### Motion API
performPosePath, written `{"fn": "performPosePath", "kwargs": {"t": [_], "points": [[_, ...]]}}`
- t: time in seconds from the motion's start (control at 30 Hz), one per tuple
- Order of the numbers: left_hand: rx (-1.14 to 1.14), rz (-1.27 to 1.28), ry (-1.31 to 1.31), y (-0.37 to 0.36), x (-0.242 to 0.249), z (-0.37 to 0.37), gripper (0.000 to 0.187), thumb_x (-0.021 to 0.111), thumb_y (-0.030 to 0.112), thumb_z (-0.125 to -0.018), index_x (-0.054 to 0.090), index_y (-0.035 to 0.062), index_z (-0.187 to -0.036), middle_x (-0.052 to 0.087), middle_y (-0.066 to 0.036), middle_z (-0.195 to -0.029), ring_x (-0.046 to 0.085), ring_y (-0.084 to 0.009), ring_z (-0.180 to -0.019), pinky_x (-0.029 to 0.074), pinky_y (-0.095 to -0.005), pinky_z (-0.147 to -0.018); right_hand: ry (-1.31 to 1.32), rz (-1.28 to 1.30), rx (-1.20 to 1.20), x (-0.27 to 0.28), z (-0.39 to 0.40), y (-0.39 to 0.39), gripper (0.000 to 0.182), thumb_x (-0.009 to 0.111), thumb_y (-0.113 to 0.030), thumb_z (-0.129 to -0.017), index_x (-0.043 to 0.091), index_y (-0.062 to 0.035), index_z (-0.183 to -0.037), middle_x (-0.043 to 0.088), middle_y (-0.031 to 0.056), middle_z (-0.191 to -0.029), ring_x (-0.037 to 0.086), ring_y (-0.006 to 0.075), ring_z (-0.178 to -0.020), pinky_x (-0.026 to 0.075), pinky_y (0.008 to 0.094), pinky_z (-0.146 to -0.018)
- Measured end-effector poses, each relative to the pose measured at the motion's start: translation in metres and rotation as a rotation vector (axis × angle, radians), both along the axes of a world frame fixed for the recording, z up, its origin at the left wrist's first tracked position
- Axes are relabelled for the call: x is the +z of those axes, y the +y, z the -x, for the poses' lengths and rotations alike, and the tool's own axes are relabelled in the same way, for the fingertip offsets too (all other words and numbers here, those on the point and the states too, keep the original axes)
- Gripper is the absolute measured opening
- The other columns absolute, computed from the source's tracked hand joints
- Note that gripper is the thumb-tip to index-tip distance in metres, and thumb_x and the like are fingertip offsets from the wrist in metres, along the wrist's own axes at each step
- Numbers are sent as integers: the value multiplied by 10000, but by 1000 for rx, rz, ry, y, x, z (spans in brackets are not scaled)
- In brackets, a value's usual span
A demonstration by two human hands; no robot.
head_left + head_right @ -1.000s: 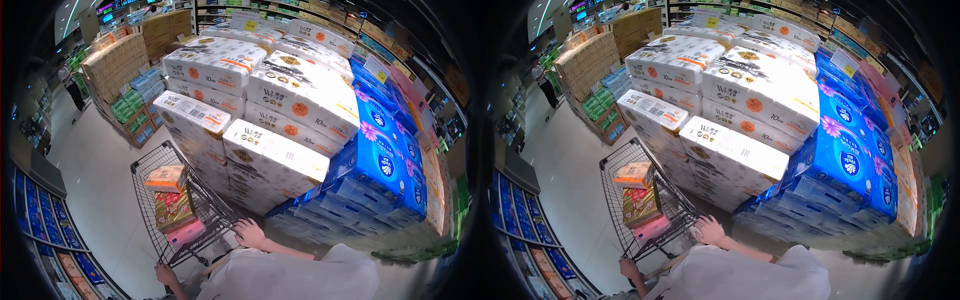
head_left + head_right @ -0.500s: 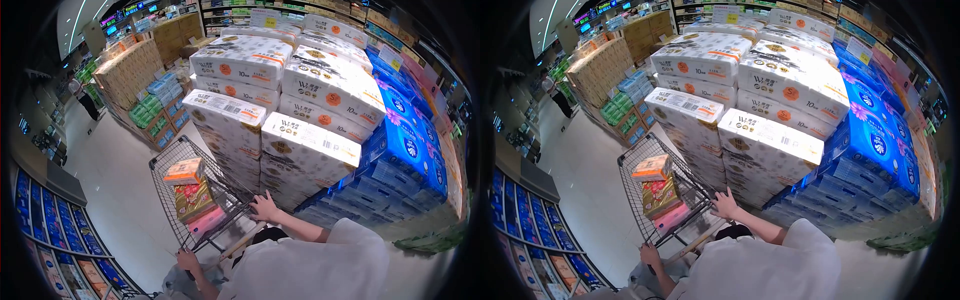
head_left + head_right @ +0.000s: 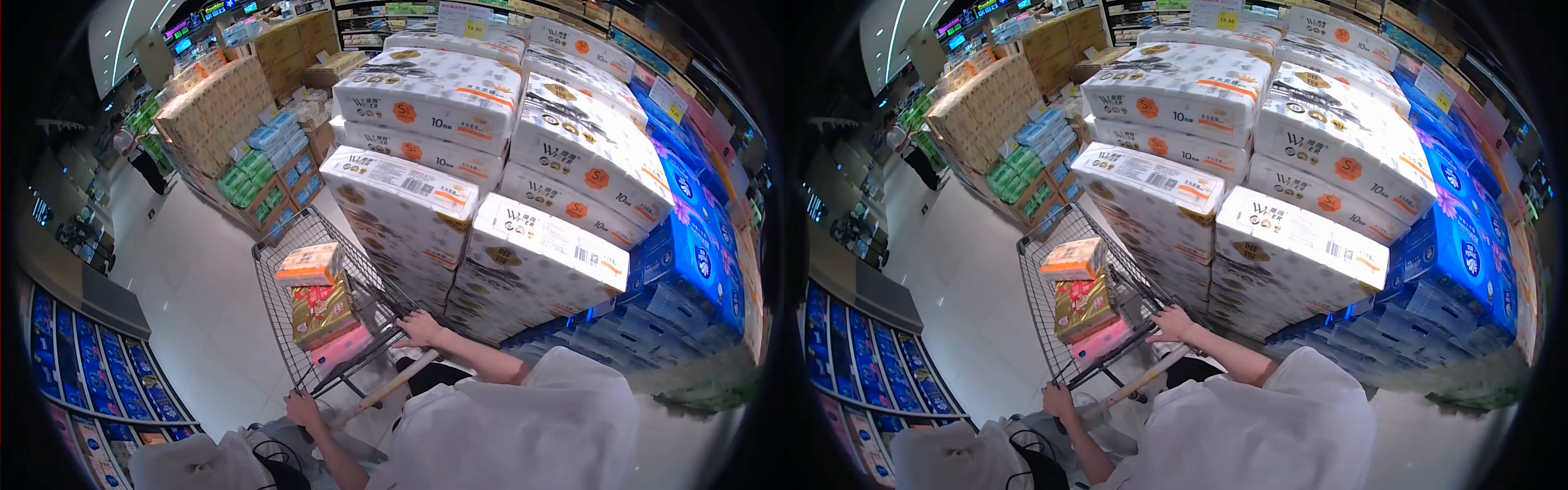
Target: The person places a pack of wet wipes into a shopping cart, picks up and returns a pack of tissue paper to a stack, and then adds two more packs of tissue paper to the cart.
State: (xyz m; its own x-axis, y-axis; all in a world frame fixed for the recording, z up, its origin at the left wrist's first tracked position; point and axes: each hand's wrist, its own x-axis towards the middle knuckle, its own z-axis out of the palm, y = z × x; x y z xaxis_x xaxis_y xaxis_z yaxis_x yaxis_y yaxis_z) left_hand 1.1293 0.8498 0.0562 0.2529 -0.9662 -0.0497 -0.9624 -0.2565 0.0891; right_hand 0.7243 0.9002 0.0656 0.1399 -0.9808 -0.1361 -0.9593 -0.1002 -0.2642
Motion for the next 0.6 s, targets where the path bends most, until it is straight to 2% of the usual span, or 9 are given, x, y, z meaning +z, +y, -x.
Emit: {"fn": "performPosePath", "kwargs": {"t": [0.07,0.13,0.3,0.33,0.4,0.43,0.5,0.53,0.6], "points": [[-10,-13,-21,-16,-1,-2,281,623,344,-875,660,89,-985,617,-140,-992,668,-348,-818,515,-482,-672,-11,-49,-23,-6,-5,-14,808,454,-774,-819,619,-80,-1198,677,140,-1077,614,304,-1074,415,471,-981],[-34,-13,-45,-42,-2,-5,290,614,353,-882,661,89,-992,614,-146,-999,668,-351,-820,515,-482,-674,-78,-8,-104,-14,-10,-32,820,369,-770,-862,638,-52,-1153,692,167,-1023,645,323,-1007,437,478,-950],[-184,-9,-67,-96,-10,-18,411,504,463,-940,672,112,-1073,578,-172,-1063,665,-365,-797,519,-476,-657,-118,-20,-156,-24,-25,-75,770,350,-729,-897,666,-56,-1096,694,185,-996,662,341,-973,472,489,-897],[-195,-10,-75,-108,-5,-17,411,504,463,-940,672,112,-1073,578,-172,-1063,665,-365,-797,519,-476,-657,-131,-108,-164,-20,-26,-85,764,362,-732,-892,669,-58,-1080,695,192,-986,667,350,-948,484,477,-880],[-183,-138,-26,-128,7,-16,431,476,477,-953,667,131,-1124,567,-183,-1156,635,-372,-981,500,-507,-793,-157,-202,-184,-17,-25,-107,758,375,-735,-887,673,-61,-1063,696,198,-976,672,360,-924,496,466,-863],[-196,-143,-37,-138,4,-19,431,476,477,-953,667,131,-1124,567,-183,-1156,635,-372,-981,500,-507,-793,-149,-286,-119,-18,-22,-121,827,335,-775,-868,657,-57,-1122,692,205,-1009,669,367,-953,505,475,-851],[-296,-88,-92,-158,-12,-27,423,482,455,-954,632,153,-1209,519,-226,-1309,442,-375,-1305,371,-580,-1012,-150,-365,-60,-19,-18,-140,900,294,-814,-849,641,-52,-1181,688,213,-1042,666,375,-981,515,485,-838],[-304,-85,-103,-167,-31,-33,423,482,455,-954,632,153,-1209,519,-226,-1309,442,-375,-1305,371,-580,-1012,-148,-394,-16,-19,-17,-149,944,265,-837,-836,612,-55,-1236,683,224,-1057,661,378,-996,511,484,-858],[-372,-18,-63,-177,-68,-39,485,511,426,-944,542,128,-1326,409,-265,-1440,165,-388,-1459,170,-639,-1121,-170,-487,27,-26,-20,-169,1043,236,-892,-791,531,-69,-1361,666,254,-1107,648,385,-1045,500,476,-914]]}}
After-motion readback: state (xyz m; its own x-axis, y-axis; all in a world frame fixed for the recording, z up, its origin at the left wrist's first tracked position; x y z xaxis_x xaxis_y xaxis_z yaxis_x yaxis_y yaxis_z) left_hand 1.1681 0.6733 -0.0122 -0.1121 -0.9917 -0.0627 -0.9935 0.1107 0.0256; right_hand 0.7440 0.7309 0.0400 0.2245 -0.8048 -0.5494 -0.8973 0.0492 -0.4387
